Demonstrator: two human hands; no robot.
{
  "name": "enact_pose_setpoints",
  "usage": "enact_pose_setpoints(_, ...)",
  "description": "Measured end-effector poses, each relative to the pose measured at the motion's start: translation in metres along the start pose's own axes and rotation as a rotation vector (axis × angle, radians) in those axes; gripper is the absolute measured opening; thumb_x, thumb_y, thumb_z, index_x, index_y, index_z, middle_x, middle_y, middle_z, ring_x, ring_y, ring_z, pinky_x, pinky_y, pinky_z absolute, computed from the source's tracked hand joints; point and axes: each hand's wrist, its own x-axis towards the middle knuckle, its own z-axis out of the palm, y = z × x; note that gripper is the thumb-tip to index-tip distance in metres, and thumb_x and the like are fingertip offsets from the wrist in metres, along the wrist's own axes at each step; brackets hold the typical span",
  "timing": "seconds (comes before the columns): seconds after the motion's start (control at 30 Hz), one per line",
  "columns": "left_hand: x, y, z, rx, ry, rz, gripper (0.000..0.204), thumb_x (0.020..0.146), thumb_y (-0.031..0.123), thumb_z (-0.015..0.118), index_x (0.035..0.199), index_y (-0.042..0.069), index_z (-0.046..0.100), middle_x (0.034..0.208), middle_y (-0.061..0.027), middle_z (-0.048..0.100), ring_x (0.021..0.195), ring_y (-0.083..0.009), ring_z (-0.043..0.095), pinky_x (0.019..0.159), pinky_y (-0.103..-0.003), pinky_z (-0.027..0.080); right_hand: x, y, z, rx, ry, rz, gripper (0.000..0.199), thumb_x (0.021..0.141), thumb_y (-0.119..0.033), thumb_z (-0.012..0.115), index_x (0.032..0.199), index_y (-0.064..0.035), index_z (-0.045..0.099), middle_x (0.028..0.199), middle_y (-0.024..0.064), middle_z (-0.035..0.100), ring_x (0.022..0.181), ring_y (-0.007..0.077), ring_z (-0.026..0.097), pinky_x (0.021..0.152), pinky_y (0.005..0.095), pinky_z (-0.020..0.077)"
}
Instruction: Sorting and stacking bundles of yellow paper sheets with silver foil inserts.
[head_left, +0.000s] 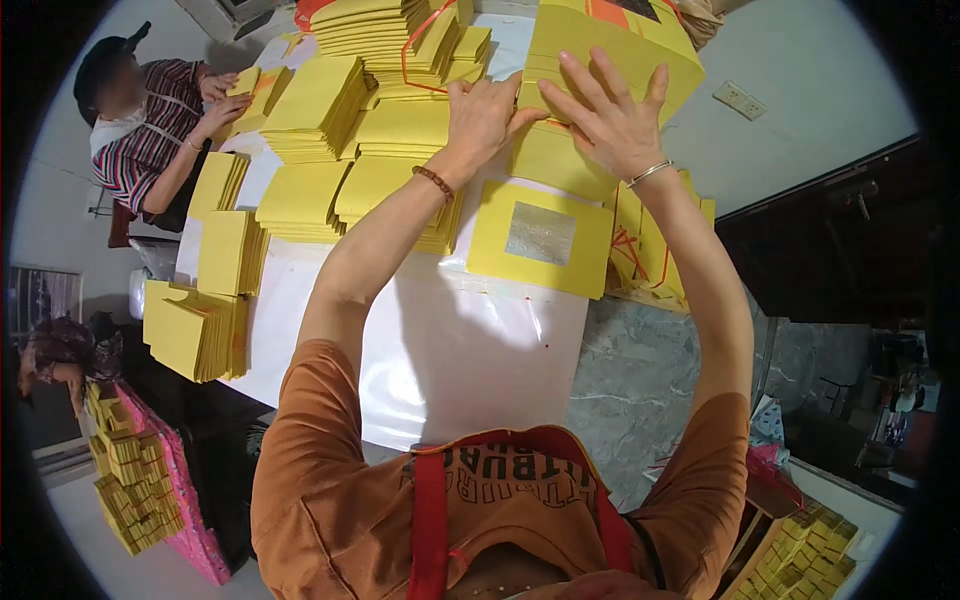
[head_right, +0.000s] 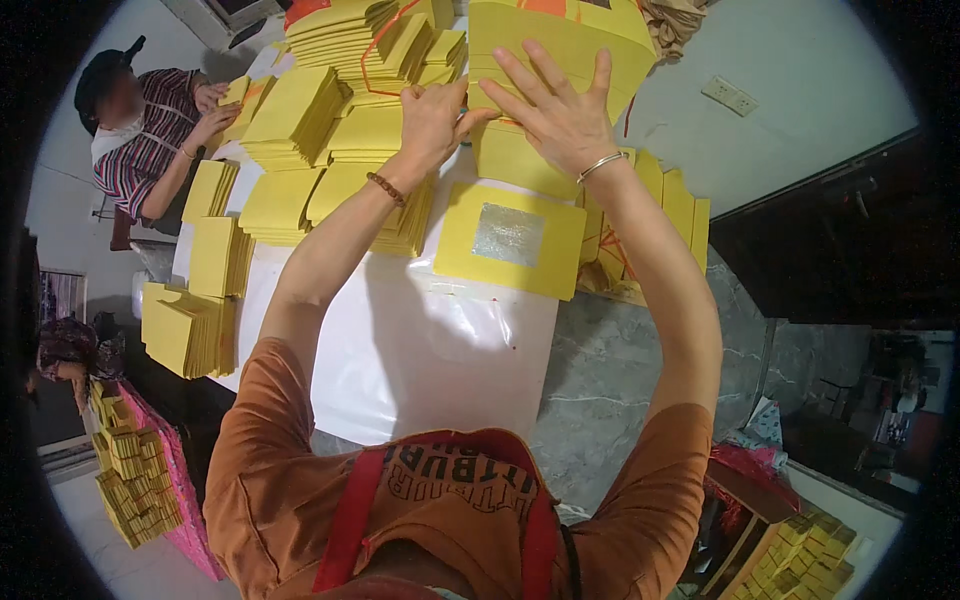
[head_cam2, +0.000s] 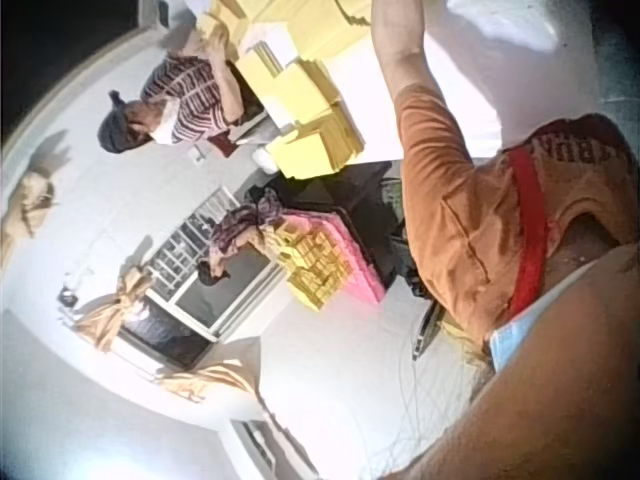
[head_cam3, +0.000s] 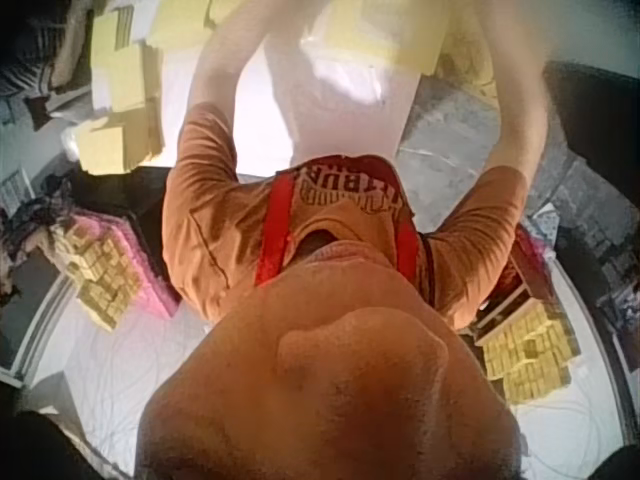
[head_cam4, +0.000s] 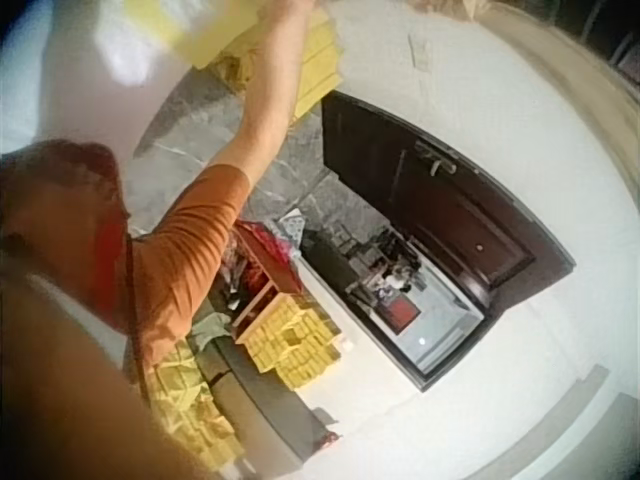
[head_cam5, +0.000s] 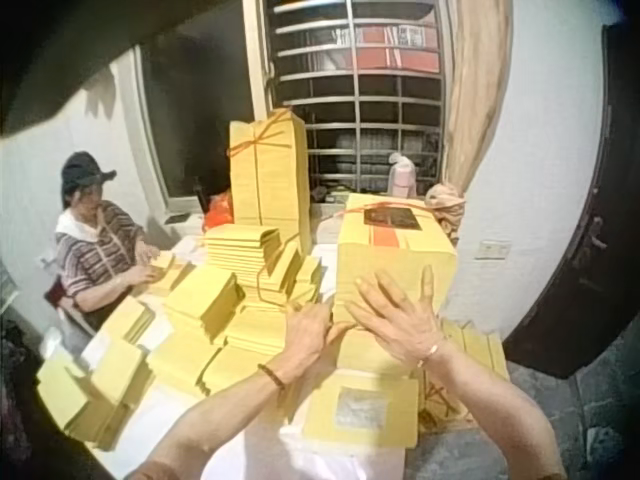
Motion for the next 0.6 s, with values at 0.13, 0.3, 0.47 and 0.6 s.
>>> enact_pose_setpoints(0.13,-0.001,-0.001,-0.003,0.005,0.001,0.001,0.055,0.077,0.051,0.059,0.107,0.006,0.058,0.066,-0.0032,0.057,0.063,-0.0178,0.052,0.068,-0.034,0.029,0.001,-0.001,-0.003,0.068,-0.003,0.026,0.064,0.064,-0.028,0.066,0.124,-0.0405,0.049,0.141,-0.0086,0.033,0.134,0.0177,0.024,0.099,0.0663,-0.0014)
enact_pose_setpoints(0.3,-0.005,0.003,-0.01,-0.05,-0.086,-0.079,0.066,0.074,0.055,0.061,0.114,0.004,0.053,0.087,-0.0071,0.058,0.082,-0.021,0.052,0.075,-0.038,0.03,0.002,0.003,-0.005,0.082,-0.019,0.029,0.064,0.064,-0.028,0.065,0.124,-0.0403,0.049,0.14,-0.0087,0.035,0.134,0.0185,0.024,0.1,0.0667,-0.0032)
enact_pose_setpoints(0.47,0.006,0.008,-0.016,-0.042,0.194,-0.01,0.08,0.068,0.055,0.068,0.127,0.007,0.042,0.127,-0.0172,0.04,0.119,-0.0332,0.035,0.092,-0.047,0.024,0.006,0.005,-0.006,0.122,0.034,0.044,0.063,0.062,-0.026,0.065,0.122,-0.0394,0.05,0.14,-0.0091,0.035,0.133,0.0192,0.028,0.1,0.0669,-0.0004)
enact_pose_setpoints(0.6,0.026,0.023,-0.02,0.15,0.052,0.211,0.089,0.063,0.047,0.072,0.136,0.016,0.032,0.143,-0.0204,0.019,0.133,-0.0373,0.013,0.102,-0.055,0.006,0.001,0.009,-0.001,0.169,0.073,0.029,0.06,0.062,-0.026,0.066,0.119,-0.034,0.051,0.138,-0.0079,0.038,0.132,0.019,0.029,0.1,0.067,0.0023)
